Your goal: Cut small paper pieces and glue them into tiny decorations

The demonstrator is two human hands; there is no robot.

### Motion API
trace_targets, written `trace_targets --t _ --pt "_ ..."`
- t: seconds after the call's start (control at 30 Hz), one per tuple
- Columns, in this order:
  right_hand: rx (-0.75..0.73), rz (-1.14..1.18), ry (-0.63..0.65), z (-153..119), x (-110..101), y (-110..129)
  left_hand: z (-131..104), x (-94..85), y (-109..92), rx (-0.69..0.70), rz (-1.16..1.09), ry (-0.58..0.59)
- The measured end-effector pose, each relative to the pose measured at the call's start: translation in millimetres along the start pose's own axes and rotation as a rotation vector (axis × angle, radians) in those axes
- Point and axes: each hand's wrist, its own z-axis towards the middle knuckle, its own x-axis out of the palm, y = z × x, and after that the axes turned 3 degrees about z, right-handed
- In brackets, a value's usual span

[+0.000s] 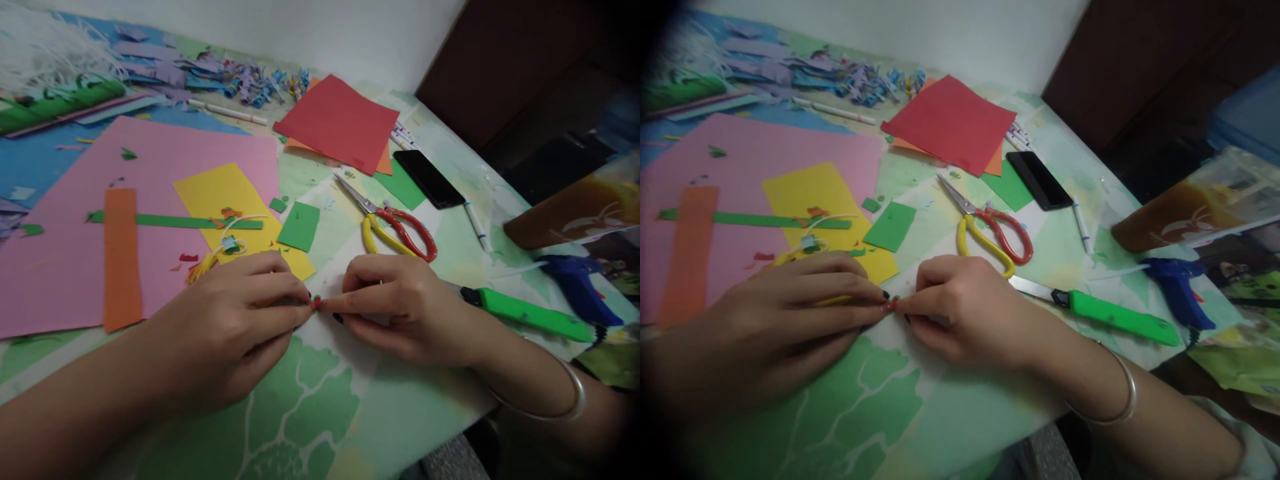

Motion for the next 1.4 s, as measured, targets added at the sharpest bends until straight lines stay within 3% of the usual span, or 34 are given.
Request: trace_targets --t 0.27,0.6,0.87,0.97,1.23,1.33,1.4 --pt "-0.023 -0.06 0.049 1.4 2.8 -1.2 0.7 2.1 -0.7 0.026 0.039 -0.048" --pt "-0.102 -0.293 0.097 3.5 6.3 7.6 0.4 -1.3 -3.9 0.022 0.109 0.048" --pt "-0.099 -0.075 -0.03 4.5 3.8 -0.8 4.2 -2.8 -8.4 0.096 0.172 0.062" --pt "-0.107 -0.087 -0.038 3.8 5.1 -3.6 4.9 -3.6 -9.6 0.079 0.173 0.064" --pt "-0.161 -0.396 0.102 5.8 11.9 6.4 6.4 -4.2 -13.2 0.01 0.074 0.056" --pt "-0.138 -0.312 0.096 7.3 11.4 4.9 6.9 -4.4 -9.9 -0.058 -0.048 -0.016" --pt "-0.108 -0.153 0.0 7.6 10.1 0.5 6.7 -4.6 -6.4 -0.117 -0.113 -0.074"
